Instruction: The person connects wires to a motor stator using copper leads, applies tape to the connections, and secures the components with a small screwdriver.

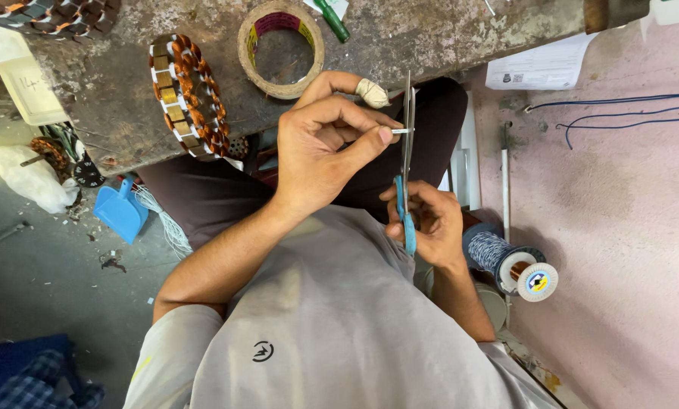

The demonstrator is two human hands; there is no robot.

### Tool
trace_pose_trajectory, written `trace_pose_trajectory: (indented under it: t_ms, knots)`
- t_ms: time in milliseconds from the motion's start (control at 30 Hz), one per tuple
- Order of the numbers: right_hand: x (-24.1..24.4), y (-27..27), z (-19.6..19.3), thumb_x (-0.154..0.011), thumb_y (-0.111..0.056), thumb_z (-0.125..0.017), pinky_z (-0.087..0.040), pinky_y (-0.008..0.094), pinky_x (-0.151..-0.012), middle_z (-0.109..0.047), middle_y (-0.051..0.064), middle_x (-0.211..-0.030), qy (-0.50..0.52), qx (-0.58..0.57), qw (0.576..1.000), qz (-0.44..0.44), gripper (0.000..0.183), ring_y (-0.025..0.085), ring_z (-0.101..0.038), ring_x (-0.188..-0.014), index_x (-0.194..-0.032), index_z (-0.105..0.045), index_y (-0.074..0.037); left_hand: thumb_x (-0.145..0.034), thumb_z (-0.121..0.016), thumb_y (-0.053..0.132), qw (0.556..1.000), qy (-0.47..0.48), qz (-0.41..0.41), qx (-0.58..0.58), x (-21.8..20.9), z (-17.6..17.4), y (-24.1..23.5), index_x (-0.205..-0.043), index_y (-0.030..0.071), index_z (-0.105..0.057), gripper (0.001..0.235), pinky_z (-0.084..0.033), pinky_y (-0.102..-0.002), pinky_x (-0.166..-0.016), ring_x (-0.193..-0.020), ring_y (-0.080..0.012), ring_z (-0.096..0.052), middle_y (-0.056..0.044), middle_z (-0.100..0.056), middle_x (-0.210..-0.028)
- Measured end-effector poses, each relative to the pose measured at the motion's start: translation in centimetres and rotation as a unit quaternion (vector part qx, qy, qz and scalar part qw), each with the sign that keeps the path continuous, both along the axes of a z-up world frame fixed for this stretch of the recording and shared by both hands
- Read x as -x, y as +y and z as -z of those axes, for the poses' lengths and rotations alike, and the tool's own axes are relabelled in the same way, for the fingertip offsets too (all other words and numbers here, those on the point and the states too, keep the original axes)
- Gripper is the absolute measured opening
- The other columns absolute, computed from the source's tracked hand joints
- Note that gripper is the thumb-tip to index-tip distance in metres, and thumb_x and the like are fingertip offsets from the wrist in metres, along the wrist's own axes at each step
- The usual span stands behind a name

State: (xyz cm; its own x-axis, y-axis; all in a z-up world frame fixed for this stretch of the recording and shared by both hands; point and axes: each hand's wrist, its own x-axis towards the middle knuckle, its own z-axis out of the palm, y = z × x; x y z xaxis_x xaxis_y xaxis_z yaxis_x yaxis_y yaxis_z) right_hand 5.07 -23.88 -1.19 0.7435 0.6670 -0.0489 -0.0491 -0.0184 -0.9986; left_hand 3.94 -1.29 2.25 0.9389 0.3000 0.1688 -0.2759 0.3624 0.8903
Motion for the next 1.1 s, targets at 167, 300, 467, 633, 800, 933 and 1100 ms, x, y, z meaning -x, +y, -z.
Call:
trace_pose_trajectory:
  t_ms: [167, 300, 467, 633, 800, 933, 1100]
  knots:
    - [-0.2, -0.2, 0.0, -0.081, -0.021, -0.089, -0.041, 0.021, -0.059, -0.061, 0.001, -0.075, 0.012, -0.005, 1.0, 0.004, 0.047, 0.007, -0.055, -0.066, -0.114, -0.067, 0.005, -0.098, -0.07, -0.013, 1.0, 0.002, 0.003, 0.003, -0.4, 0.2, -0.4, -0.099, -0.01, -0.069, 0.003, -0.065, -0.033, -0.101, -0.109, -0.0216, -0.074, -0.012, -0.052, -0.128]
    - [-0.1, -0.4, 0.3, -0.082, -0.016, -0.088, -0.041, 0.02, -0.058, -0.06, 0.001, -0.076, 0.017, -0.002, 1.0, 0.016, 0.043, 0.007, -0.054, -0.066, -0.113, -0.067, 0.005, -0.099, -0.069, -0.013, 1.0, 0.007, 0.005, 0.002, -0.6, 0.4, -0.6, -0.098, -0.01, -0.068, 0.003, -0.065, -0.032, -0.1, -0.109, -0.0213, -0.074, -0.012, -0.053, -0.127]
    - [-0.5, -0.2, 0.7, -0.084, -0.007, -0.085, -0.045, 0.02, -0.052, -0.066, 0.004, -0.074, 0.024, 0.037, 0.997, 0.064, 0.03, 0.008, -0.061, -0.058, -0.104, -0.067, 0.005, -0.098, -0.069, -0.013, 1.0, -0.001, -0.014, 0.009, -2.0, 1.6, -1.0, -0.093, -0.009, -0.064, 0.008, -0.065, -0.03, -0.094, -0.105, -0.0202, -0.074, -0.009, -0.052, -0.122]
    - [-2.5, 0.7, 0.6, -0.088, -0.006, -0.08, -0.05, 0.023, -0.052, -0.068, 0.006, -0.077, 0.071, 0.002, 0.989, 0.132, 0.024, 0.012, -0.064, -0.058, -0.105, -0.067, 0.005, -0.096, -0.07, -0.007, 0.963, 0.042, -0.091, -0.25, -6.4, 4.5, -0.5, -0.09, -0.004, -0.058, 0.014, -0.059, -0.028, -0.069, -0.084, -0.0161, -0.068, -0.009, -0.058, -0.105]
    - [-3.3, 0.9, 1.3, -0.092, -0.007, -0.078, -0.05, 0.023, -0.053, -0.066, 0.006, -0.075, 0.057, 0.01, 0.989, 0.137, 0.022, 0.012, -0.063, -0.058, -0.106, -0.066, 0.005, -0.092, -0.069, -0.003, 0.848, -0.023, -0.157, -0.505, -8.2, 5.5, -0.6, -0.101, 0.0, -0.051, 0.02, -0.054, -0.045, -0.074, -0.088, -0.0372, -0.066, -0.016, -0.057, -0.1]
    - [-2.9, 0.7, 1.9, -0.093, -0.007, -0.077, -0.051, 0.024, -0.054, -0.066, 0.006, -0.076, 0.06, 0.013, 0.99, 0.128, 0.021, 0.012, -0.064, -0.059, -0.107, -0.066, 0.004, -0.085, -0.065, -0.009, 0.825, 0.02, -0.134, -0.549, -8.8, 5.8, 0.2, -0.115, -0.004, -0.055, 0.032, -0.055, -0.046, -0.082, -0.099, -0.0381, -0.064, -0.017, -0.057, -0.109]
    - [-3.0, 0.9, 2.2, -0.093, -0.007, -0.077, -0.054, 0.024, -0.056, -0.068, 0.006, -0.079, 0.065, 0.027, 0.99, 0.121, 0.022, 0.012, -0.065, -0.061, -0.108, -0.066, 0.004, -0.076, -0.068, -0.009, 0.758, 0.04, -0.12, -0.64, -8.7, 6.2, 0.4, -0.12, -0.004, -0.063, 0.044, -0.056, -0.044, -0.091, -0.113, -0.037, -0.058, -0.018, -0.051, -0.125]
